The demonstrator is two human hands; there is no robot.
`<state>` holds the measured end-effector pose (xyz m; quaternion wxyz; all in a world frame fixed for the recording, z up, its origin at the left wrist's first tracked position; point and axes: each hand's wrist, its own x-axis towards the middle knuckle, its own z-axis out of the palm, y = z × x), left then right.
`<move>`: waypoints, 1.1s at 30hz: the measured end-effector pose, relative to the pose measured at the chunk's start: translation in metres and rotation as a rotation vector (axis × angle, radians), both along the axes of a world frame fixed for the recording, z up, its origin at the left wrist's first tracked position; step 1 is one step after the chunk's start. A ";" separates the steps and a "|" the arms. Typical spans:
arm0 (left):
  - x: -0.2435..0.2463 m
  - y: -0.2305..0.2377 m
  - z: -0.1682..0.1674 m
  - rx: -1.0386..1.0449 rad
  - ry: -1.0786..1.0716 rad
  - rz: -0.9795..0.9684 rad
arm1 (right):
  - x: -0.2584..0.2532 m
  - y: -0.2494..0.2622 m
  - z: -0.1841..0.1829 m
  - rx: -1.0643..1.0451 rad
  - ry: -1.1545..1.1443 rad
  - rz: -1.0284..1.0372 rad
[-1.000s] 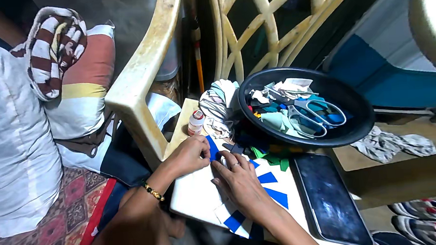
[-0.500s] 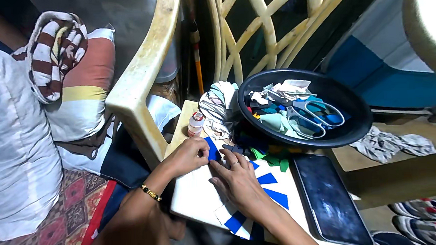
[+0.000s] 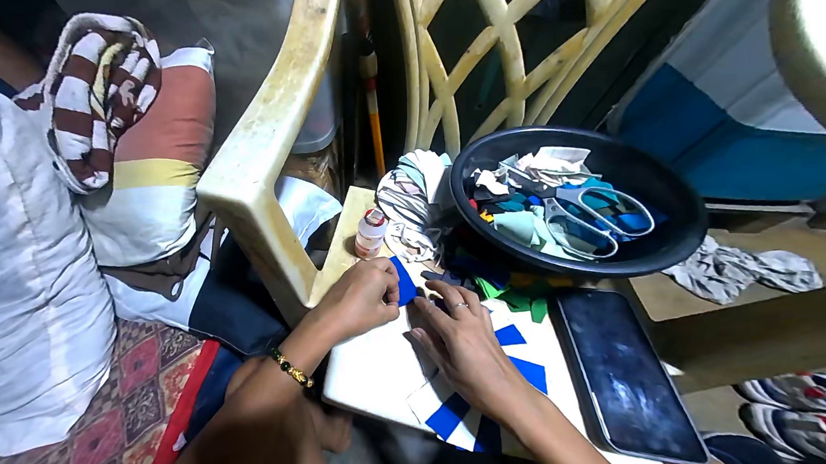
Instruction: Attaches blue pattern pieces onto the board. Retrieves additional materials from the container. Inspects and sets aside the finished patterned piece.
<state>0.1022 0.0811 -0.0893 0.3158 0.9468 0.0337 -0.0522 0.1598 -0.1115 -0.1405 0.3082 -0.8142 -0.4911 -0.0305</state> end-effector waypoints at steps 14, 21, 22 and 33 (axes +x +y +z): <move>-0.001 -0.002 0.000 0.091 -0.022 -0.040 | 0.000 -0.001 -0.004 0.020 -0.002 0.015; -0.001 -0.003 -0.001 0.120 -0.050 -0.069 | 0.000 -0.001 -0.003 0.020 -0.010 0.016; 0.000 -0.003 -0.001 0.120 -0.043 -0.068 | 0.000 -0.001 -0.003 0.022 -0.010 0.016; 0.001 0.000 0.003 0.002 0.046 0.030 | -0.003 0.007 -0.005 -0.001 -0.069 0.034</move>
